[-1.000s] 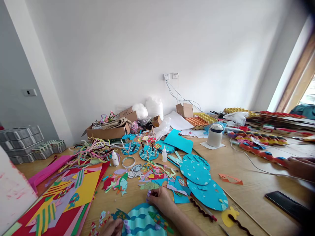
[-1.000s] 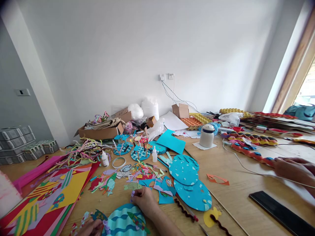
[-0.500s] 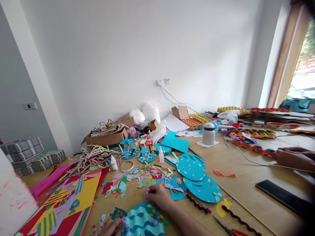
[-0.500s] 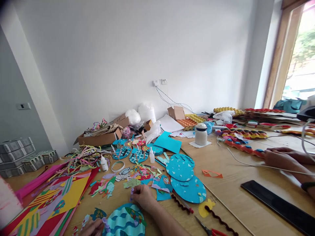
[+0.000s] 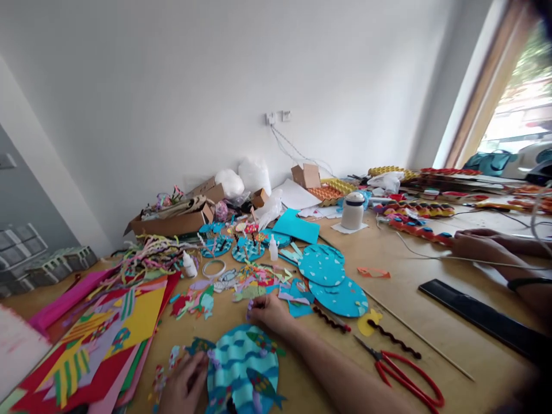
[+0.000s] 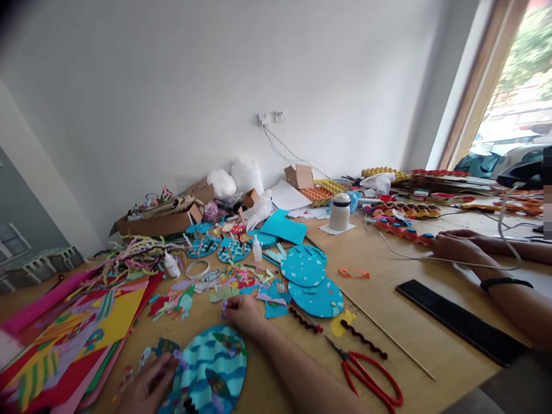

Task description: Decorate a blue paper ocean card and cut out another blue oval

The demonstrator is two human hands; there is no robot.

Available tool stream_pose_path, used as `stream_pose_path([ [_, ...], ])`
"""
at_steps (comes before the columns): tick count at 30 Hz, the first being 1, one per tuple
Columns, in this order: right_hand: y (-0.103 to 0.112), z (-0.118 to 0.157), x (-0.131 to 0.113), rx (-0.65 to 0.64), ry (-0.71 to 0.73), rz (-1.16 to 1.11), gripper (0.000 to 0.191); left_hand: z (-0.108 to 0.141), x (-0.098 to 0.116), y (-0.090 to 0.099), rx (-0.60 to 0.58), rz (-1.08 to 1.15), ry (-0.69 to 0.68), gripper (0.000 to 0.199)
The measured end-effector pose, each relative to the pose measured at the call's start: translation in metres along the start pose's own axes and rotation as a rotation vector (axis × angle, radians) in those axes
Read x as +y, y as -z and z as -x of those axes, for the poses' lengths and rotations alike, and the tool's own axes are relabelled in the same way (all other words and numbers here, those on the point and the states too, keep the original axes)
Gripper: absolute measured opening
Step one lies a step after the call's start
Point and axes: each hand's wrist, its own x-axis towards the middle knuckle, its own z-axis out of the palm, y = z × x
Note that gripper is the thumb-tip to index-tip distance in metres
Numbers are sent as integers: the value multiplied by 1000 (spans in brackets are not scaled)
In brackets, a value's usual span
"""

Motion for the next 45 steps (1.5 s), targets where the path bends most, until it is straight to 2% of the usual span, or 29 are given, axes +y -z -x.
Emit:
stream_pose_path([
  [7, 6, 3, -6, -23, 0, 31, 7, -1, 7, 0, -100, 56, 103, 26],
  [13, 8, 4, -8, -59, 55, -23, 10, -8, 17, 8, -217, 105, 97, 21],
  [19, 8, 3, -5, -95, 62, -89, 13, -10, 11, 5, -299, 187, 99, 20],
  [25, 6, 3, -3, -99, 28, -101, 15, -10, 10, 0, -283, 272, 104, 17],
  [34, 2, 9, -13, -87, 15, -57, 22, -14, 13, -6, -300, 349, 88, 14],
  [41, -5, 3, -13, -109, -37, 83, 14, -12, 5, -12, -302, 370, 116, 18],
  [45, -6, 2, -14, -131, -37, 127, 10, -12, 8, -11, -291, 343, 125, 17],
])
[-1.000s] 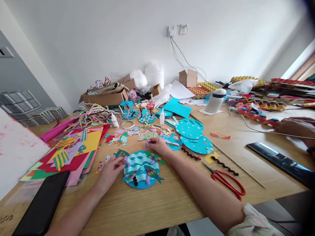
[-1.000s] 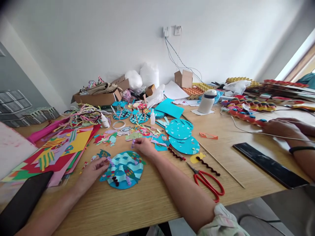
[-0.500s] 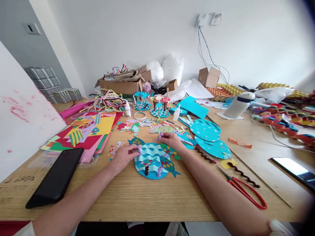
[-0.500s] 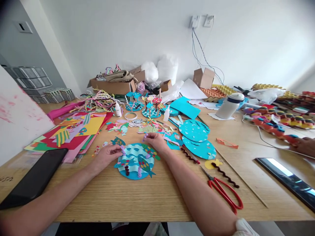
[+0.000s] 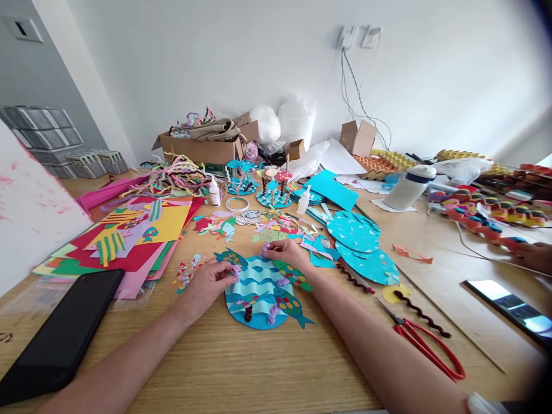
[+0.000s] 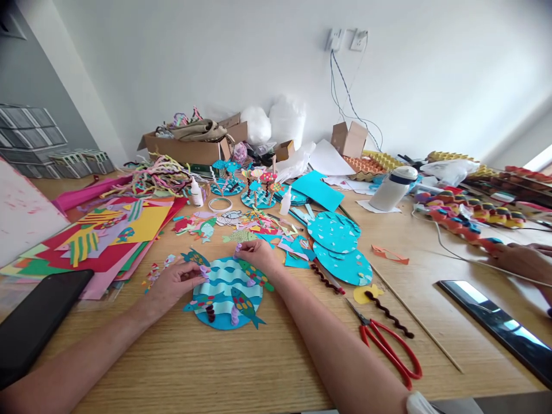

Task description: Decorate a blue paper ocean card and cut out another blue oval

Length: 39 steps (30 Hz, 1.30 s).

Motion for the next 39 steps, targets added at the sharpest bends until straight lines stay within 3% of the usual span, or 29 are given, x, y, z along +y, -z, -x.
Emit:
stream_pose_path([
  [16, -1, -2, 0, -57, 28, 102, 12, -2, -1, -1, -47, -47, 8, 14],
  [39, -1, -4, -4, -60, 90, 269, 9, 0, 4, -2, -8, -111, 5, 13],
])
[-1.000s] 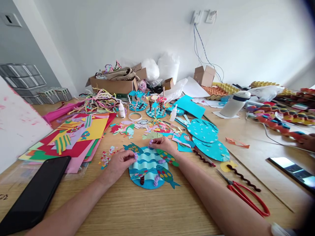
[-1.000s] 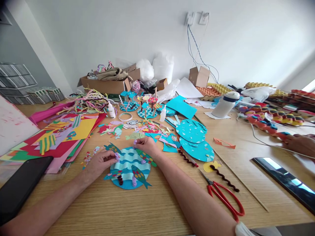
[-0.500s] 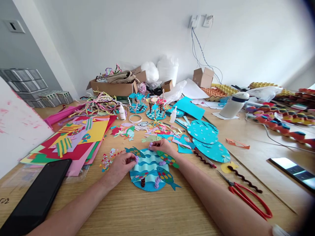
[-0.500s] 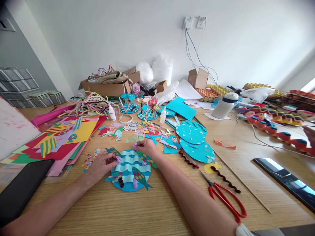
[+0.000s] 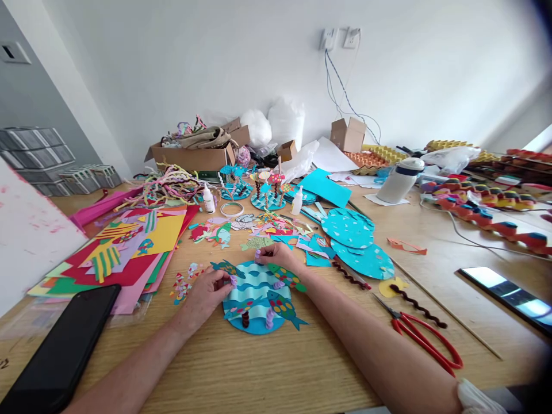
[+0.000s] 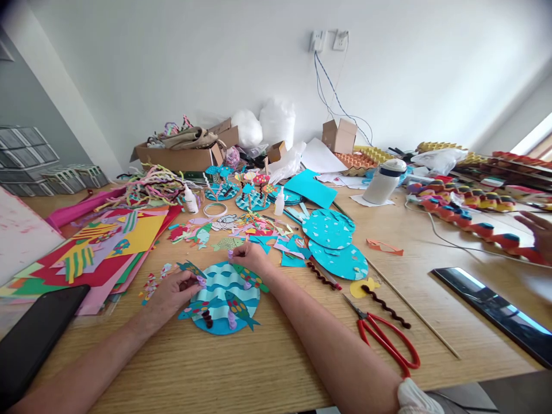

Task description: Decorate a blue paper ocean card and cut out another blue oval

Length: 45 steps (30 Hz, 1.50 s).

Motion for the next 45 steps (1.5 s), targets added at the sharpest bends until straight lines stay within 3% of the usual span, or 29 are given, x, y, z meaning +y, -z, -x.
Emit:
stream_pose_path([
  [35, -2, 2, 8, 33, 28, -12, 14, 1, -3, -3, 23, 47, -23, 6],
  [45, -3, 0, 4, 52, 4, -23, 4, -2, -7, 0, 8, 47, -28, 9],
])
